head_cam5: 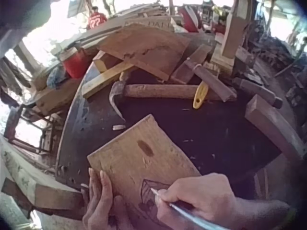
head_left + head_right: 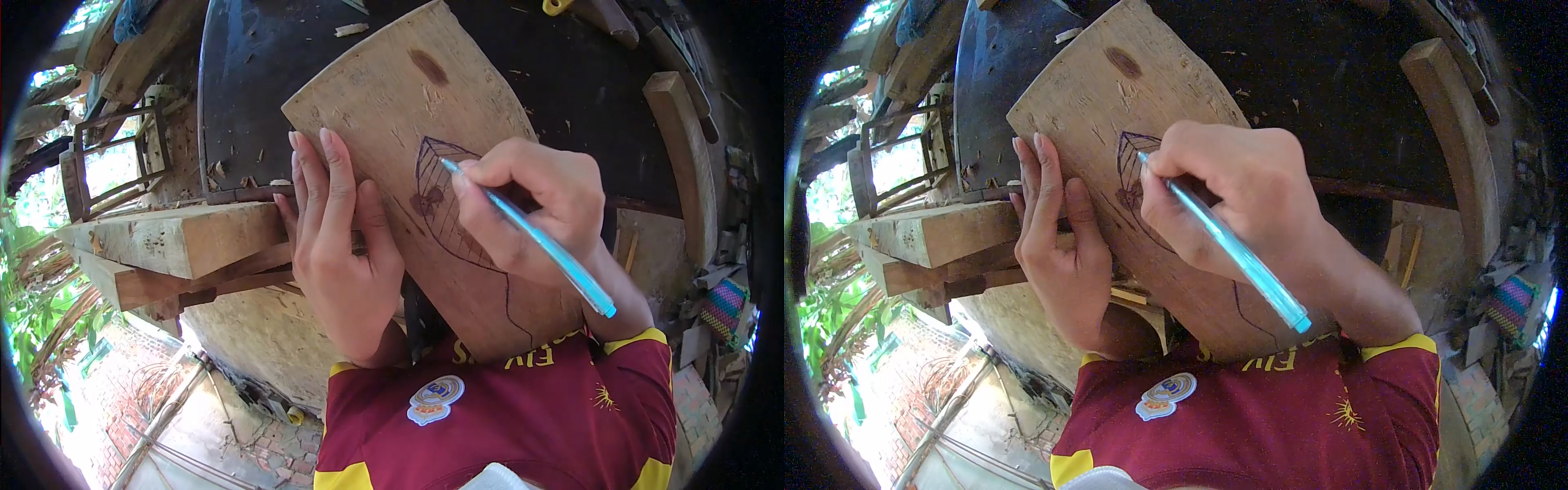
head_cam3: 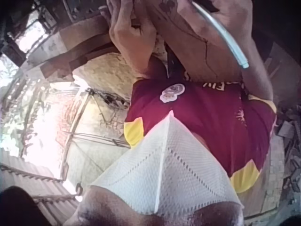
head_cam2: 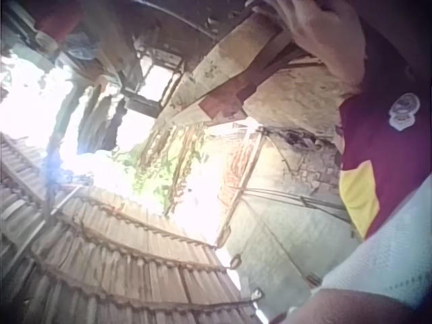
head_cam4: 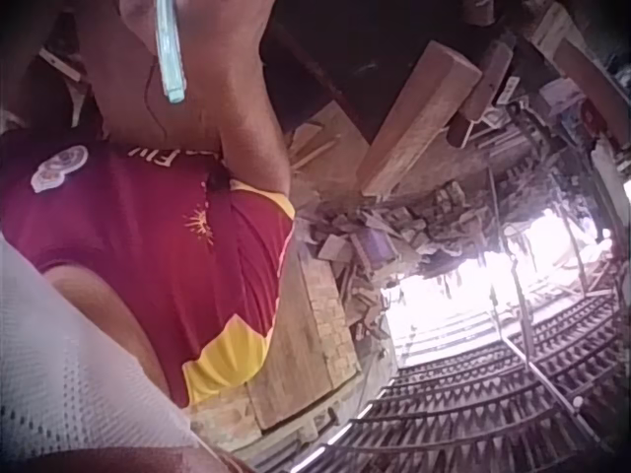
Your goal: Carving a leaf pattern into a wood plank using a chisel and mallet, followed by drawing details with a pen.
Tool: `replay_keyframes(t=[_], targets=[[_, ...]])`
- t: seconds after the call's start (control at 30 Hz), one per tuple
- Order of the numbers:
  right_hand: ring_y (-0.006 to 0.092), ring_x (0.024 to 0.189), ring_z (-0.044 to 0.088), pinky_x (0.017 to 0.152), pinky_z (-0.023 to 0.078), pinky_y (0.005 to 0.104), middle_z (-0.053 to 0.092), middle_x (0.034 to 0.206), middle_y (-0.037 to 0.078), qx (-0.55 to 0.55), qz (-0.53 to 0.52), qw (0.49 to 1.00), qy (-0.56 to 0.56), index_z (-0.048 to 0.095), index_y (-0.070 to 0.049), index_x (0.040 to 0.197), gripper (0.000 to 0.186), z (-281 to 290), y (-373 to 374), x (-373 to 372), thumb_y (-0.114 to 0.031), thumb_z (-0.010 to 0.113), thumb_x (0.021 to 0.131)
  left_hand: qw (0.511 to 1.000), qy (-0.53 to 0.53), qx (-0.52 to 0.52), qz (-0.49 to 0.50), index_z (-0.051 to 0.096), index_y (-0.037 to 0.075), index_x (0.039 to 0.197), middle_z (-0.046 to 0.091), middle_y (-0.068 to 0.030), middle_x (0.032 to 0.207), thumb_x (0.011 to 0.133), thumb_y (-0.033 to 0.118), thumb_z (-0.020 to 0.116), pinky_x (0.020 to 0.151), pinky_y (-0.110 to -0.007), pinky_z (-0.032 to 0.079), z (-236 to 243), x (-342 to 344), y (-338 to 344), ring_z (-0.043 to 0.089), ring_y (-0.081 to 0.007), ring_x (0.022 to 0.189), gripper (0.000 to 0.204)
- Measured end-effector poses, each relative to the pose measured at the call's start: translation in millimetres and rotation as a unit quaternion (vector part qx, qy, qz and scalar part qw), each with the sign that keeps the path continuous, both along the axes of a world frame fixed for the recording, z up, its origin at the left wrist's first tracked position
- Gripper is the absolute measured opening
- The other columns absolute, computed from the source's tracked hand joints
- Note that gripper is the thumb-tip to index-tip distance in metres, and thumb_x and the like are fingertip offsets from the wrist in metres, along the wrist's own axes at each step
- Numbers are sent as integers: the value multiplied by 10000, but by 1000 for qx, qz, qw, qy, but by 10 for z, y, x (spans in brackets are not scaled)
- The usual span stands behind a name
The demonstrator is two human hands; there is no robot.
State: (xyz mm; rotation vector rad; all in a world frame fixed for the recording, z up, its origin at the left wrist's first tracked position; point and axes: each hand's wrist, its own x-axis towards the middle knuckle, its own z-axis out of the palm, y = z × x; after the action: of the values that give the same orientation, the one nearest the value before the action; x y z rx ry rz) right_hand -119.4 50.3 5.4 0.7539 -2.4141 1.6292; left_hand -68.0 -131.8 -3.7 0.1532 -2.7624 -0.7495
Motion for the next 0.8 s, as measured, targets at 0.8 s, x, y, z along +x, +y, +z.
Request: replay_keyframes(t=[0.8], targets=[[86, 551, 637, 506, 465, 210, 694, 691, 96, 39, 9, 999, 0, 659, 17, 801, 81, 173, 139, 115, 35, 738, 810, 1000, 17, 0, 0, 574, 107, 1448, 521, -229, 1482, 1002, 131, 583, 1138, -555, 346, 88, 10, 98, 515, -416, 1367, 447]])
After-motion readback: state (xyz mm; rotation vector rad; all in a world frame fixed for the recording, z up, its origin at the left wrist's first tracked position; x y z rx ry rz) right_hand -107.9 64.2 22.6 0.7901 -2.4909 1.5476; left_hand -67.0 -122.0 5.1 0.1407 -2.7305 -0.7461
